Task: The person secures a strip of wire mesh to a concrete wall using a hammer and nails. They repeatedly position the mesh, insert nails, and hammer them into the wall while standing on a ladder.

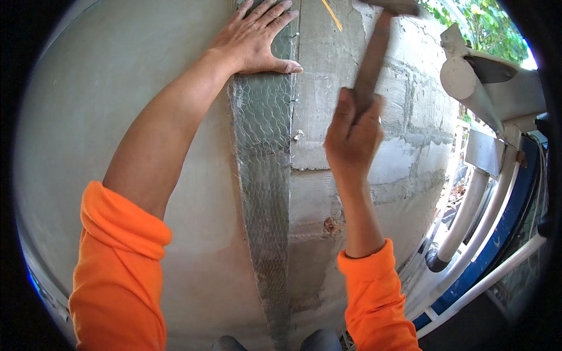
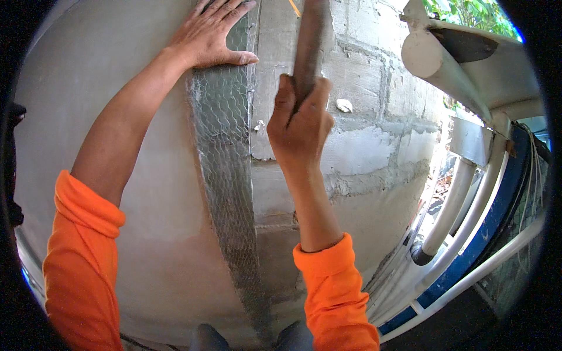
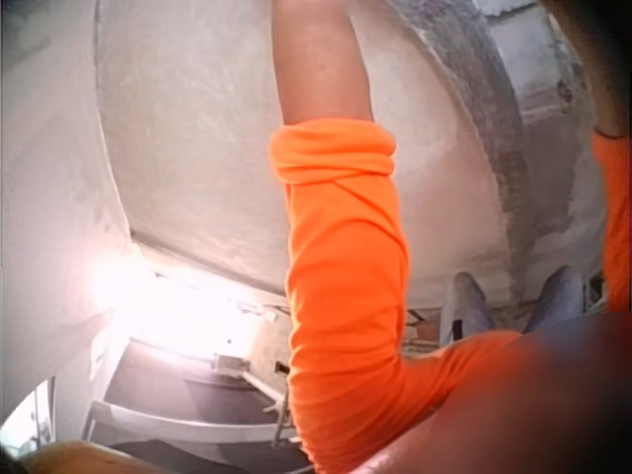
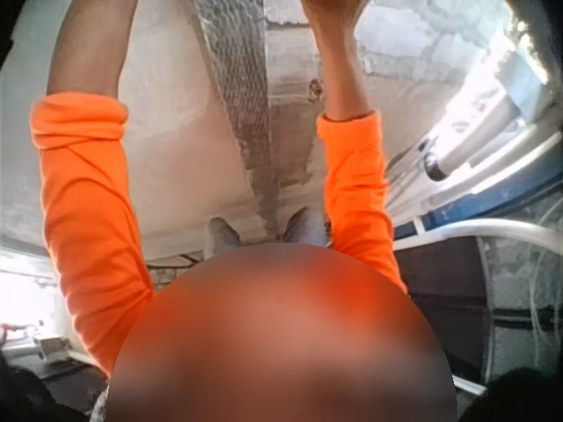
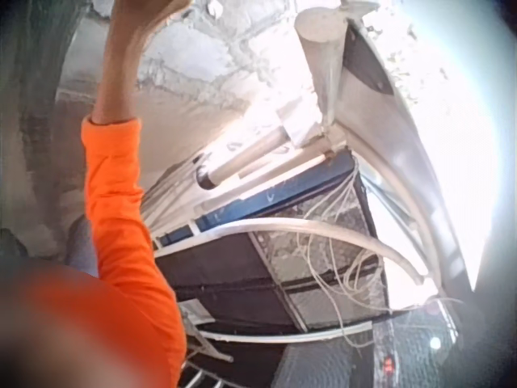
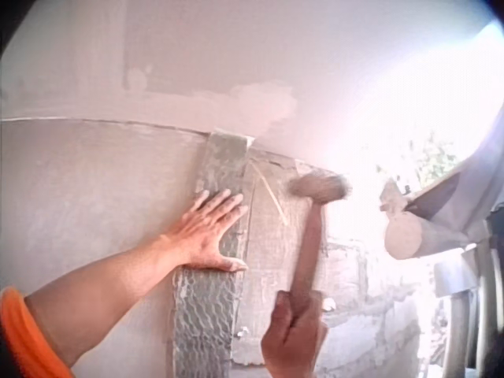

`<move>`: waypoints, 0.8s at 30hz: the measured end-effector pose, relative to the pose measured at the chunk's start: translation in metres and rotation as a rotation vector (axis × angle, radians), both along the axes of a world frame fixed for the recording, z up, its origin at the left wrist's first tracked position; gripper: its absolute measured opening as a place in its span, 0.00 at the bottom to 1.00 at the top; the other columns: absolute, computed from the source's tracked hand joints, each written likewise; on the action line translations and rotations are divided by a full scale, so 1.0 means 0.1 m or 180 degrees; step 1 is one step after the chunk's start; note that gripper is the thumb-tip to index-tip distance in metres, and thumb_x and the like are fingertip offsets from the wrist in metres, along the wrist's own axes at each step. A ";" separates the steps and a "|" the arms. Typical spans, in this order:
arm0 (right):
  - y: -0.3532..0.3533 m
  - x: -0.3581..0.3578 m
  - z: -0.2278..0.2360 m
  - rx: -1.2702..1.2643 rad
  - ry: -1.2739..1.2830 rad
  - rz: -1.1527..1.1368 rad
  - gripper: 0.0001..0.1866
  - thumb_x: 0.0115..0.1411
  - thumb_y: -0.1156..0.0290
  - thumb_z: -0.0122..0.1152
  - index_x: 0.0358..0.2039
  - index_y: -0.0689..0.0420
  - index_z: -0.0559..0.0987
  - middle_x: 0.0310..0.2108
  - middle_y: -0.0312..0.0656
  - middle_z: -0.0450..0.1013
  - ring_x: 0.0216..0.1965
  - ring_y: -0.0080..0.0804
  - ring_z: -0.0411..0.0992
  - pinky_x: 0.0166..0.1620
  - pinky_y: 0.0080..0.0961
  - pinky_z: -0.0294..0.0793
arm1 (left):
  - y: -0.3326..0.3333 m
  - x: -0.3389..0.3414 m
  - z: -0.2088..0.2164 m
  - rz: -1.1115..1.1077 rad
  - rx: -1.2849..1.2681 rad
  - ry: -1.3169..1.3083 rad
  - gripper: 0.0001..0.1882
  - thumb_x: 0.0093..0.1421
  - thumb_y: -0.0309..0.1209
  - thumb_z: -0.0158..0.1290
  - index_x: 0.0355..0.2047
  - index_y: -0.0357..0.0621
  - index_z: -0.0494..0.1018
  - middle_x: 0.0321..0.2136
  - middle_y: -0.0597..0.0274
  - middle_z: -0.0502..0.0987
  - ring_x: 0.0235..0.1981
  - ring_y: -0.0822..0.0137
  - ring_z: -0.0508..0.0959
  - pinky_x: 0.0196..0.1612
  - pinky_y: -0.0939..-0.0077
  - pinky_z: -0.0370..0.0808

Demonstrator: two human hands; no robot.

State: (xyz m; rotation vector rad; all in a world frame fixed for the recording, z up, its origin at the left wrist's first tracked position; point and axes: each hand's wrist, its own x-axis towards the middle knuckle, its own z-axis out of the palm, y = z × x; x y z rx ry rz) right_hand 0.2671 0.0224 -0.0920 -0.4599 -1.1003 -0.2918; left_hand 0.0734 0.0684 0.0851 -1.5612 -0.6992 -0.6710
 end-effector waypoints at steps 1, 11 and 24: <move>0.01 -0.03 0.01 0.0093 0.0178 0.0244 0.16 0.73 0.59 0.56 0.41 0.60 0.65 0.22 0.59 0.76 0.26 0.64 0.79 0.29 0.51 0.75 | 0.00 0.00 0.00 -0.0058 0.0025 0.0016 0.70 0.46 0.82 0.52 0.76 0.44 0.49 0.77 0.49 0.47 0.78 0.49 0.43 0.78 0.44 0.38; 0.07 0.00 0.05 0.0223 0.0138 0.0243 0.17 0.73 0.60 0.56 0.42 0.62 0.66 0.23 0.62 0.76 0.26 0.65 0.78 0.28 0.51 0.74 | 0.00 0.01 0.00 -0.0094 -0.0114 -0.0060 0.69 0.46 0.81 0.53 0.76 0.45 0.49 0.77 0.50 0.47 0.79 0.51 0.42 0.78 0.45 0.35; 0.05 0.03 0.09 -0.1074 -0.1091 -0.0151 0.19 0.72 0.61 0.57 0.38 0.65 0.65 0.22 0.65 0.74 0.26 0.67 0.78 0.28 0.53 0.74 | -0.05 0.04 0.01 0.0260 -0.0189 -0.0042 0.70 0.47 0.82 0.51 0.77 0.45 0.46 0.78 0.52 0.43 0.79 0.52 0.39 0.78 0.47 0.37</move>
